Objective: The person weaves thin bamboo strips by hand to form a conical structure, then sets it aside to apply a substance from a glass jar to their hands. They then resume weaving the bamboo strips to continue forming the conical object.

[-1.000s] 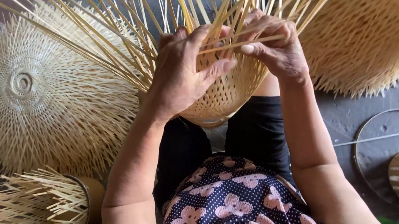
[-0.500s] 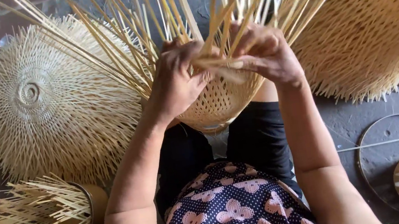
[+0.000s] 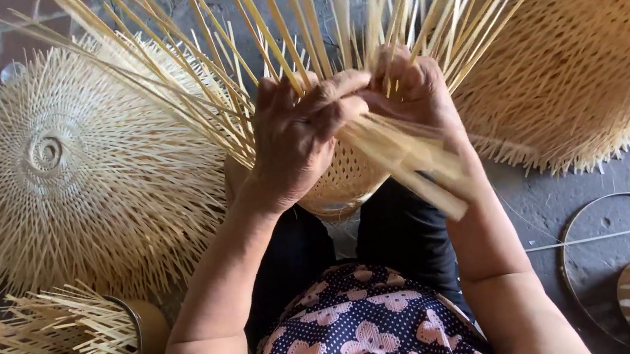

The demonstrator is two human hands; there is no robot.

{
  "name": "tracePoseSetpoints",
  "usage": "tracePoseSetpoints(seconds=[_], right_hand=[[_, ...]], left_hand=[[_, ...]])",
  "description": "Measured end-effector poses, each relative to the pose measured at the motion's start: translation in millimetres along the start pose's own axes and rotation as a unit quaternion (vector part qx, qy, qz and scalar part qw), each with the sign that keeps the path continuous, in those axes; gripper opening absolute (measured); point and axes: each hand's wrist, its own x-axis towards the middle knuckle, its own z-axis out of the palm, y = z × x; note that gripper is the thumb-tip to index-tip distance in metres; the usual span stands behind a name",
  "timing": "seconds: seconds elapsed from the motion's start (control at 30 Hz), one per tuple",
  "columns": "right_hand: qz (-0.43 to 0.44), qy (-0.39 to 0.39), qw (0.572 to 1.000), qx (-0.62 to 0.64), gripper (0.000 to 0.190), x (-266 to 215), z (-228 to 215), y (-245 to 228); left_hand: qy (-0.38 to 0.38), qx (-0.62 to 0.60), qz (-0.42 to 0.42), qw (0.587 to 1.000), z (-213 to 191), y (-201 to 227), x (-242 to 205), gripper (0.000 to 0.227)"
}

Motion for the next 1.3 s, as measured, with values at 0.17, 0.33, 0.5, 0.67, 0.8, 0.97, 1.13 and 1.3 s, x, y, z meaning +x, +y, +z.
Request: tracePoseSetpoints(seconds=[0.17,0.33,0.5,0.67,0.8,0.97,1.13,1.3], right_hand=[[-0.005,-0.044,0.972,0.229,0.016,2.3,-8.1,3.8],[-0.04,-0.034,0.987,0.152,0.02,-3.7,-10.5,5.4],[0.053,-0.017,0.951,0.306,0.025,-3.1,-15.7,16.3],[-0.125,-0.026,0.992,-0.02,0.023,-12.2,-8.0,14.9],[0.054,0.005,0.957,0.284,0.039,-14.6,-9.5,-1.8],[-0.105,-0.127,0.971,0.175,0.003,-2.1,-30.9,32.9],[0.033,-0.045,0.998,0.03,0.025,2.2,-25.7,46.6],[-0.048,-0.048,0.969,-0.238,0.016,1.5,-26.3,11.2]], left_hand=[[-0.045,-0.021,-0.045,0.998,1.2,1.8,-1.7,0.032],[-0.059,-0.037,-0.067,0.995,-1.1,2.9,0.9,0.038],[-0.068,0.041,-0.074,0.994,-1.3,10.3,4.4,0.042],[-0.099,0.038,-0.122,0.987,3.3,15.3,10.5,0.04],[-0.027,-0.129,-0.126,0.983,3.1,7.3,9.5,0.069],[-0.043,-0.181,-0.117,0.976,14.2,4.1,1.0,0.039],[-0.012,-0.023,-0.064,0.998,10.4,12.1,1.5,0.031],[-0.101,0.065,-0.117,0.986,12.8,19.9,8.9,0.02]])
